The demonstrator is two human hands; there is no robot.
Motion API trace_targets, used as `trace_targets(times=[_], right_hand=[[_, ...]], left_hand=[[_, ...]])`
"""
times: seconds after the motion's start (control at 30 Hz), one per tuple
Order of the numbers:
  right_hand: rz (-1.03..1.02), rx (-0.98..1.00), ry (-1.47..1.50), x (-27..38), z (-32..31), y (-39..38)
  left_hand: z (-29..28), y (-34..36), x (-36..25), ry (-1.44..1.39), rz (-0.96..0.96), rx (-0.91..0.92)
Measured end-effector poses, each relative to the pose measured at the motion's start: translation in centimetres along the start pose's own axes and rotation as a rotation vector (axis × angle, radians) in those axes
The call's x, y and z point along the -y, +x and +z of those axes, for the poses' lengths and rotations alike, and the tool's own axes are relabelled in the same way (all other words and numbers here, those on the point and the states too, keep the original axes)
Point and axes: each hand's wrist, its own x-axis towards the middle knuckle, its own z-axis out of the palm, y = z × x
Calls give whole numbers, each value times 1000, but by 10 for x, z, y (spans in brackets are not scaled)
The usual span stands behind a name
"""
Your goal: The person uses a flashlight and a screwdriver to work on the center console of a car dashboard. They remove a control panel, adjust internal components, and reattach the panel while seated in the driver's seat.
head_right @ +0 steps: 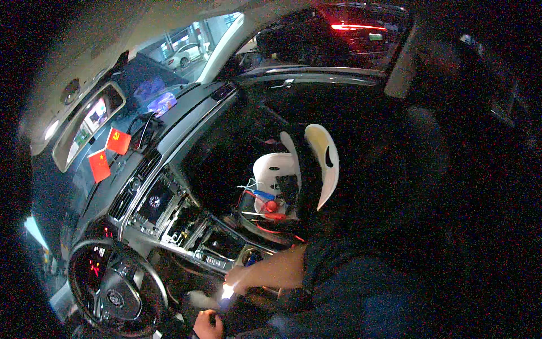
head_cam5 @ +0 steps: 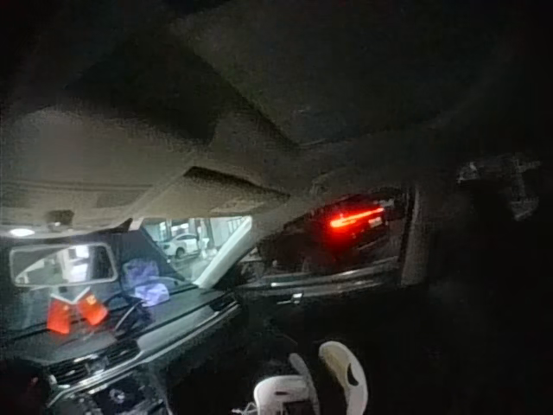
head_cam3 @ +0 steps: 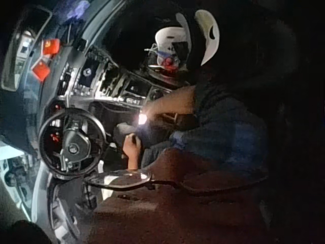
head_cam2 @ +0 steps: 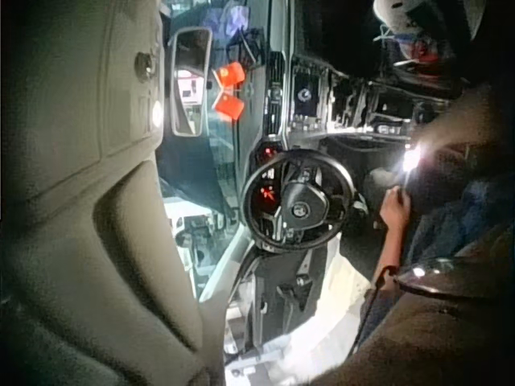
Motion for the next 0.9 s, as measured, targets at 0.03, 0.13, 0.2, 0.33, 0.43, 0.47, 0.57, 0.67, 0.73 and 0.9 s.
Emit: trace_targets(times=[0.03,0.13,0.2,0.33,0.43,0.47,0.57,0.67,0.73,0.9], right_hand=[[23,24,42,-4,4,1],[9,23,1,-2,-2,-6],[-41,52,62,8,-28,-20],[-60,-253,76,50,-118,-59],[-521,-653,267,54,-159,-94],[-534,-714,308,61,-161,-99],[-342,-146,714,61,-145,-91],[-175,-80,889,50,-129,-82],[-15,-63,968,44,-134,-86],[44,-451,1436,43,-151,-108]], left_hand=[[1,2,3,-5,17,-22],[5,-1,15,-41,9,-44],[4,-6,23,-104,3,-74],[-3,-19,27,-126,-14,-91],[-5,-20,25,-171,-48,-82],[-7,-19,24,-184,-34,-102],[-11,-15,20,-132,-28,-82],[-14,-7,19,-112,-36,-74],[-15,5,19,-79,-142,22],[9,89,35,-129,-126,-117]])
